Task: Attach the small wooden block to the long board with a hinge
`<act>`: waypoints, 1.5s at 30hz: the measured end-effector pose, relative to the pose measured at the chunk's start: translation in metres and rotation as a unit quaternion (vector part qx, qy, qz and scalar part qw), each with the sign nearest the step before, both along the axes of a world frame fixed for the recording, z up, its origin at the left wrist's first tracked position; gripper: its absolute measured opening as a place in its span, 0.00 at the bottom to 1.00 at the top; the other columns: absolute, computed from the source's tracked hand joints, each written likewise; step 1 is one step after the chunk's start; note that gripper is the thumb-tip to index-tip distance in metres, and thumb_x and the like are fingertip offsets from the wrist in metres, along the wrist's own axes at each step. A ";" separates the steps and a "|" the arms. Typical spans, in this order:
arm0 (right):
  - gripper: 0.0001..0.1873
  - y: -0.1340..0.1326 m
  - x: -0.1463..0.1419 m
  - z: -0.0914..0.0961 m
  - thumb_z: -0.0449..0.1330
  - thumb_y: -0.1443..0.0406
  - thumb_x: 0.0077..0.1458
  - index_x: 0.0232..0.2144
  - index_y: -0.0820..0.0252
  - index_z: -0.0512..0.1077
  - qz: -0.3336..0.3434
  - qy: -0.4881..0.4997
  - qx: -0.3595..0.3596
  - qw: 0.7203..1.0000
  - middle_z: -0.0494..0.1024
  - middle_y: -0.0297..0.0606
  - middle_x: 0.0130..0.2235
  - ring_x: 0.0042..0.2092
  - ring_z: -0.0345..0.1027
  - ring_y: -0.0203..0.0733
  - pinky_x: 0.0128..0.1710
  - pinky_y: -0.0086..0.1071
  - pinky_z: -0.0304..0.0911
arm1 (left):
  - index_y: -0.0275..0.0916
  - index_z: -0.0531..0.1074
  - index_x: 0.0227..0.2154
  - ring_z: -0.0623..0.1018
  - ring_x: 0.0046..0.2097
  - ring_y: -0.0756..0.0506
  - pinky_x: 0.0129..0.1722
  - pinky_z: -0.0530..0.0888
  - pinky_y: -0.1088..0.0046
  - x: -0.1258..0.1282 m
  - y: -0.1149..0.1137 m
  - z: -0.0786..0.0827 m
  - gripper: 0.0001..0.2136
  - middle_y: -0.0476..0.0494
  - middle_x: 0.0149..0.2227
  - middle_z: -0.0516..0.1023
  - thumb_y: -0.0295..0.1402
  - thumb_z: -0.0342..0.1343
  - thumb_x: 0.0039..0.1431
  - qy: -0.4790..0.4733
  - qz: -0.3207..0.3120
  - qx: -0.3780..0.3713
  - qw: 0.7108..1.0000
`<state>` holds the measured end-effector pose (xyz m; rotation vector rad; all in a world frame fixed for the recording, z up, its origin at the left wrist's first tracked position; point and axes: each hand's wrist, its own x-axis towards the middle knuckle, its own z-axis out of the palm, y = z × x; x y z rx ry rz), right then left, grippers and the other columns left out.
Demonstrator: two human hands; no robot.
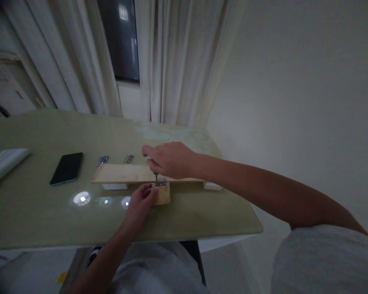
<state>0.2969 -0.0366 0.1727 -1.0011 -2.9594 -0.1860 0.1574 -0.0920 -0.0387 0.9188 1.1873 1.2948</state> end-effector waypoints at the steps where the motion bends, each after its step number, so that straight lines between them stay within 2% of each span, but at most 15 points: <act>1: 0.17 -0.006 -0.001 0.000 0.52 0.61 0.72 0.59 0.58 0.68 0.068 0.009 -0.022 0.997 0.82 0.45 0.53 0.49 0.75 0.46 0.42 0.35 0.62 | 0.34 0.77 0.40 0.82 0.38 0.42 0.37 0.75 0.71 0.000 0.000 0.002 0.22 0.41 0.35 0.84 0.46 0.69 0.48 0.005 -0.001 0.006 1.000; 3: 0.21 -0.015 -0.003 0.000 0.55 0.60 0.71 0.62 0.58 0.65 0.124 0.014 -0.046 0.991 0.80 0.47 0.56 0.53 0.75 0.47 0.43 0.35 0.63 | 0.34 0.77 0.40 0.82 0.38 0.42 0.37 0.75 0.71 0.001 -0.001 0.003 0.21 0.40 0.35 0.85 0.45 0.69 0.48 0.011 0.004 0.020 1.000; 7: 0.28 -0.005 -0.004 -0.001 0.50 0.43 0.71 0.49 0.59 0.74 -0.107 -0.007 0.031 0.994 0.84 0.47 0.38 0.38 0.77 0.50 0.34 0.35 0.58 | 0.35 0.77 0.41 0.83 0.37 0.41 0.37 0.76 0.70 0.003 0.001 -0.004 0.24 0.40 0.35 0.85 0.48 0.69 0.48 -0.007 0.018 0.008 1.000; 9: 0.27 0.006 -0.004 -0.001 0.47 0.46 0.73 0.45 0.59 0.74 -0.164 -0.004 0.042 0.986 0.83 0.46 0.36 0.35 0.76 0.49 0.32 0.35 0.56 | 0.35 0.77 0.41 0.83 0.37 0.41 0.37 0.76 0.70 0.003 0.002 -0.008 0.24 0.40 0.35 0.85 0.48 0.70 0.47 -0.013 0.016 0.000 1.000; 12: 0.16 0.005 -0.005 -0.001 0.49 0.60 0.73 0.54 0.60 0.70 -0.023 0.023 -0.002 0.999 0.84 0.44 0.44 0.41 0.76 0.46 0.37 0.35 0.60 | 0.35 0.77 0.41 0.83 0.37 0.41 0.36 0.76 0.70 0.002 0.002 -0.010 0.23 0.40 0.35 0.85 0.48 0.69 0.48 -0.008 0.010 0.007 1.000; 15: 0.16 -0.010 -0.007 -0.002 0.54 0.63 0.69 0.55 0.63 0.70 0.122 0.004 0.024 0.992 0.81 0.48 0.49 0.48 0.73 0.48 0.46 0.38 0.62 | 0.34 0.78 0.41 0.82 0.37 0.41 0.35 0.75 0.71 0.000 0.001 -0.009 0.22 0.40 0.34 0.85 0.47 0.69 0.50 0.023 0.007 0.028 0.999; 18: 0.19 -0.014 -0.005 -0.002 0.52 0.53 0.70 0.45 0.62 0.74 0.010 -0.024 0.080 0.996 0.82 0.48 0.39 0.40 0.74 0.51 0.40 0.40 0.60 | 0.34 0.78 0.41 0.83 0.37 0.41 0.36 0.75 0.70 0.001 0.002 -0.009 0.23 0.40 0.34 0.85 0.47 0.69 0.50 0.021 0.008 0.029 0.999; 21: 0.25 -0.005 0.001 -0.002 0.46 0.49 0.73 0.42 0.59 0.75 -0.135 -0.009 0.054 0.989 0.82 0.45 0.33 0.33 0.72 0.47 0.33 0.36 0.54 | 0.35 0.77 0.42 0.83 0.37 0.41 0.36 0.76 0.70 0.002 0.002 -0.011 0.24 0.39 0.35 0.85 0.48 0.69 0.49 -0.007 0.008 0.012 1.000; 24: 0.17 -0.006 0.003 -0.001 0.50 0.59 0.72 0.55 0.60 0.70 -0.028 0.019 -0.009 0.999 0.83 0.44 0.41 0.39 0.73 0.46 0.36 0.35 0.57 | 0.35 0.77 0.41 0.83 0.36 0.41 0.35 0.77 0.70 0.001 0.002 -0.009 0.23 0.40 0.35 0.85 0.47 0.69 0.48 0.000 0.011 0.012 1.000; 27: 0.21 -0.016 0.000 -0.001 0.57 0.61 0.66 0.59 0.61 0.66 0.114 0.012 -0.025 0.993 0.82 0.47 0.51 0.49 0.73 0.48 0.43 0.36 0.61 | 0.34 0.78 0.40 0.83 0.36 0.41 0.35 0.76 0.71 0.000 0.002 -0.008 0.21 0.40 0.34 0.85 0.45 0.69 0.50 0.028 0.011 0.035 0.999; 33: 0.28 0.000 0.003 -0.005 0.46 0.45 0.72 0.48 0.60 0.73 -0.183 0.001 0.052 0.982 0.83 0.46 0.36 0.36 0.75 0.50 0.33 0.35 0.55 | 0.34 0.77 0.41 0.83 0.38 0.41 0.37 0.77 0.69 0.002 0.004 -0.016 0.25 0.39 0.35 0.85 0.50 0.69 0.47 -0.005 0.018 0.008 1.000; 35: 0.21 0.000 0.005 -0.005 0.47 0.51 0.74 0.50 0.59 0.72 -0.137 0.016 0.020 0.990 0.83 0.45 0.39 0.38 0.75 0.47 0.35 0.35 0.56 | 0.34 0.77 0.41 0.83 0.37 0.40 0.37 0.77 0.69 0.002 0.004 -0.016 0.25 0.39 0.35 0.85 0.49 0.69 0.47 -0.005 0.017 0.008 1.000; 38: 0.15 -0.015 0.002 -0.004 0.52 0.62 0.71 0.55 0.59 0.69 0.086 0.016 -0.003 0.996 0.82 0.45 0.49 0.47 0.73 0.46 0.43 0.35 0.60 | 0.35 0.78 0.40 0.83 0.37 0.41 0.36 0.76 0.70 0.001 0.002 -0.012 0.21 0.40 0.35 0.85 0.46 0.69 0.50 0.015 0.010 0.033 0.999; 40: 0.16 -0.023 0.000 -0.004 0.55 0.60 0.70 0.55 0.59 0.70 0.137 -0.009 0.017 0.990 0.81 0.46 0.48 0.46 0.73 0.47 0.43 0.37 0.60 | 0.35 0.78 0.39 0.83 0.37 0.41 0.35 0.76 0.71 0.000 0.002 -0.010 0.20 0.40 0.35 0.85 0.45 0.69 0.50 0.024 0.011 0.048 0.998; 45: 0.29 -0.003 0.001 -0.005 0.45 0.45 0.72 0.44 0.59 0.75 -0.143 -0.001 0.061 0.988 0.82 0.45 0.34 0.33 0.72 0.47 0.32 0.35 0.52 | 0.35 0.76 0.42 0.84 0.38 0.40 0.37 0.77 0.69 0.001 0.006 -0.020 0.25 0.38 0.37 0.86 0.49 0.70 0.48 -0.006 0.016 0.017 1.000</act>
